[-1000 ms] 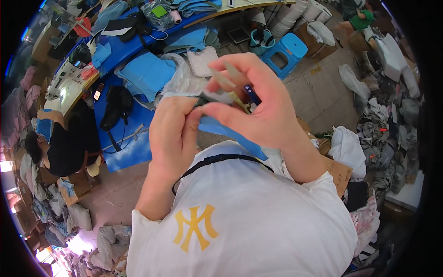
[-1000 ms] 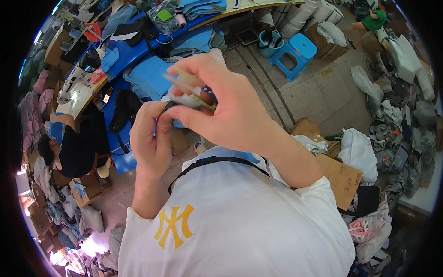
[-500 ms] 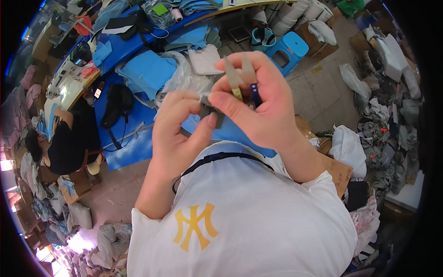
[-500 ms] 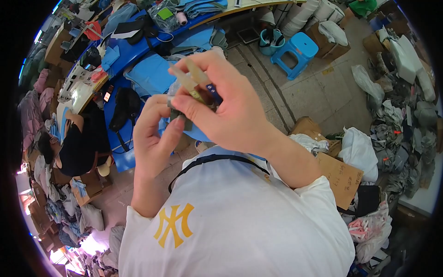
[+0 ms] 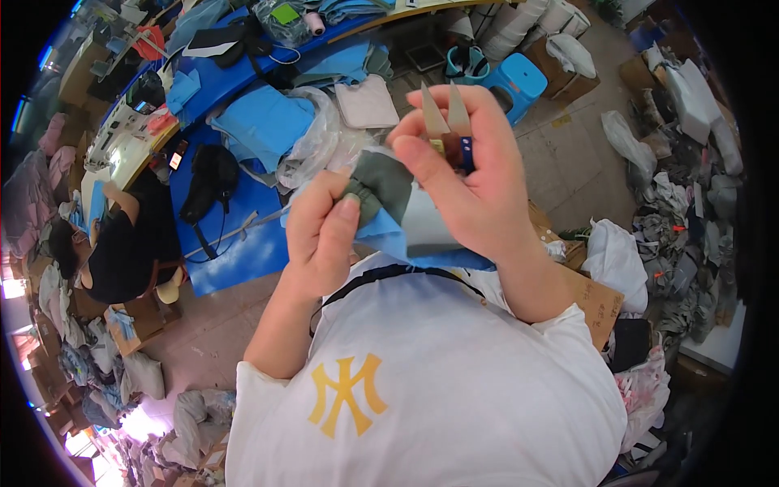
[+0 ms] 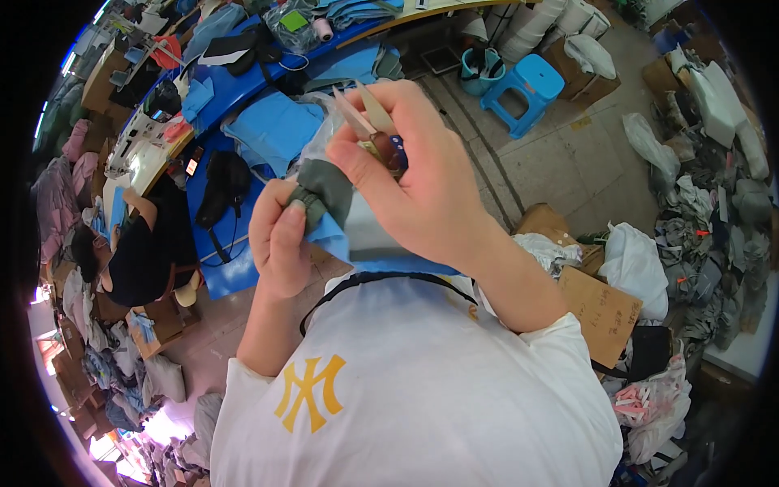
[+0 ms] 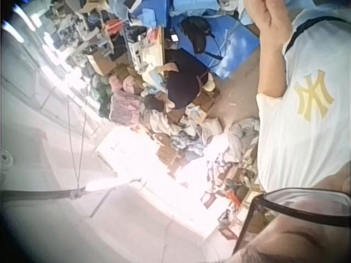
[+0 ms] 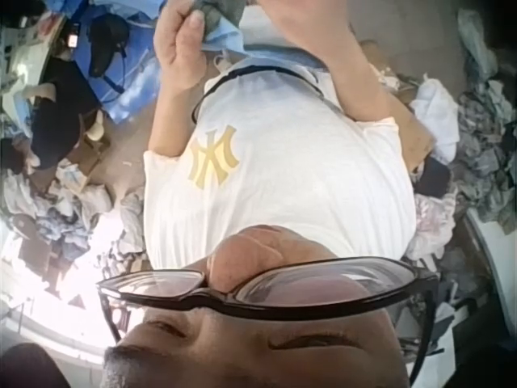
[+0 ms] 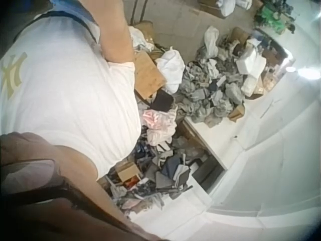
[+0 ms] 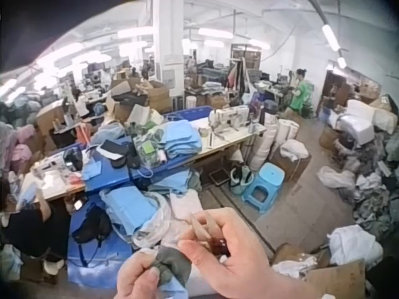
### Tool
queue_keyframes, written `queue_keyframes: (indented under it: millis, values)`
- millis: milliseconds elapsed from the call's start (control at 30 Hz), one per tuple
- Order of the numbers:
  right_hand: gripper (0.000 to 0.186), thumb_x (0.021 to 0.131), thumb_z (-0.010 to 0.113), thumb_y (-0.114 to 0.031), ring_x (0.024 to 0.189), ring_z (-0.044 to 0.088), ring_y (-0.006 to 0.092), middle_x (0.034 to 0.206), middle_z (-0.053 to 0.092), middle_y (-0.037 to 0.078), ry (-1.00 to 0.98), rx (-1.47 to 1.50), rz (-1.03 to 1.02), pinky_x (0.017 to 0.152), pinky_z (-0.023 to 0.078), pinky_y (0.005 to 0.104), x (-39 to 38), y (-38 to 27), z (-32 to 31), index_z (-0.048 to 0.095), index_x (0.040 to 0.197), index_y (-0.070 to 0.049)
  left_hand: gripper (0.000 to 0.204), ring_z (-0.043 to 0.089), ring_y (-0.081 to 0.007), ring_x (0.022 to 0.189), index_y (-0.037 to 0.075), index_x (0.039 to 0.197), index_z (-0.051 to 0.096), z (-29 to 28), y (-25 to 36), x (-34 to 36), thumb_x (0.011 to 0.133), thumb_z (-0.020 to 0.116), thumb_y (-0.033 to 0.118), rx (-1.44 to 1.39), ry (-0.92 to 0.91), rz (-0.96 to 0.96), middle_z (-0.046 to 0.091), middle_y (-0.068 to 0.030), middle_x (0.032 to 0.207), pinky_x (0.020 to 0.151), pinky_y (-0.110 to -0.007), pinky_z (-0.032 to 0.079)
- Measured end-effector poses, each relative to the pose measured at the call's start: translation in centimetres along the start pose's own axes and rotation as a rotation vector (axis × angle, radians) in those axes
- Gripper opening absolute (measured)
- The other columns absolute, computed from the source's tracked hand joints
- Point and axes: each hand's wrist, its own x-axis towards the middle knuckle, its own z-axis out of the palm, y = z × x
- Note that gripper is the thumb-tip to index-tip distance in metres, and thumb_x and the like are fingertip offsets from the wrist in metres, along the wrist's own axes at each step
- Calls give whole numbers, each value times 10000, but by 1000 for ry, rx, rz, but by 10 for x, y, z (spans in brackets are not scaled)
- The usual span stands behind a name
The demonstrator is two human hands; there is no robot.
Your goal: Trimming excess fabric and inner padding from a sewn blue and green part using thread nippers.
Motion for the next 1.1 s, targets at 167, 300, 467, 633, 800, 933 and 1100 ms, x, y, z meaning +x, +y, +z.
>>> queue_keyframes:
  millis: [167, 300, 467, 633, 800, 933, 1100]
  values:
    - [118, 927, 651, -39, 685, 574, 131, 847, 633, 51, -168, -387, -289, 562, 426, 265, -8, -21, -12, 596, 1029, -20, 133, 434, -122, 633, -9, 914, 525, 4, 0, 2, 976, 475, 97, -23, 146, 63, 532, -53, 766, 571, -279, 362]
    - [98, 871, 645, -11, 692, 582, 306, 815, 592, 122, -308, -462, -99, 585, 463, 372, -14, -23, -2, 616, 964, -13, 99, 415, -139, 623, -7, 907, 523, 0, -5, 3, 951, 492, 76, 168, 115, 139, 491, -55, 739, 564, -293, 353]
    - [106, 903, 632, -94, 711, 625, 320, 846, 616, 109, -314, -485, -135, 575, 501, 407, -12, -19, -2, 587, 981, -38, 47, 403, -186, 601, -17, 879, 524, -2, -8, 3, 891, 539, 26, 223, 76, 219, 468, -90, 731, 540, -319, 342]
    - [112, 872, 659, -36, 704, 604, 325, 824, 609, 122, -293, -430, -129, 584, 483, 396, -13, -17, 0, 605, 968, -19, 47, 406, -191, 589, -18, 870, 526, -1, -5, 4, 889, 539, 24, 224, 63, 230, 463, -93, 731, 529, -323, 338]
    - [120, 882, 674, -67, 699, 610, 325, 821, 608, 123, -206, -274, -178, 585, 492, 394, -13, -2, 8, 596, 967, -35, 65, 413, -182, 582, -18, 861, 524, 2, 7, 8, 902, 524, 33, 191, 109, 186, 468, -83, 726, 526, -315, 337]
    - [102, 951, 647, -88, 659, 581, 204, 813, 597, 93, 11, -245, -171, 581, 462, 310, -22, 18, 7, 585, 1005, -28, 81, 420, -139, 597, -11, 859, 529, -1, 8, 7, 917, 514, 45, 225, 127, 54, 494, -65, 716, 531, -299, 343]
    - [291, 983, 652, -123, 692, 520, 53, 982, 636, 60, 170, -8, -131, 607, 415, 188, -7, 10, -25, 500, 1223, -60, 102, 425, -105, 620, -3, 840, 530, -7, -4, -5, 921, 511, 56, 205, 242, -138, 508, -57, 714, 540, -292, 351]
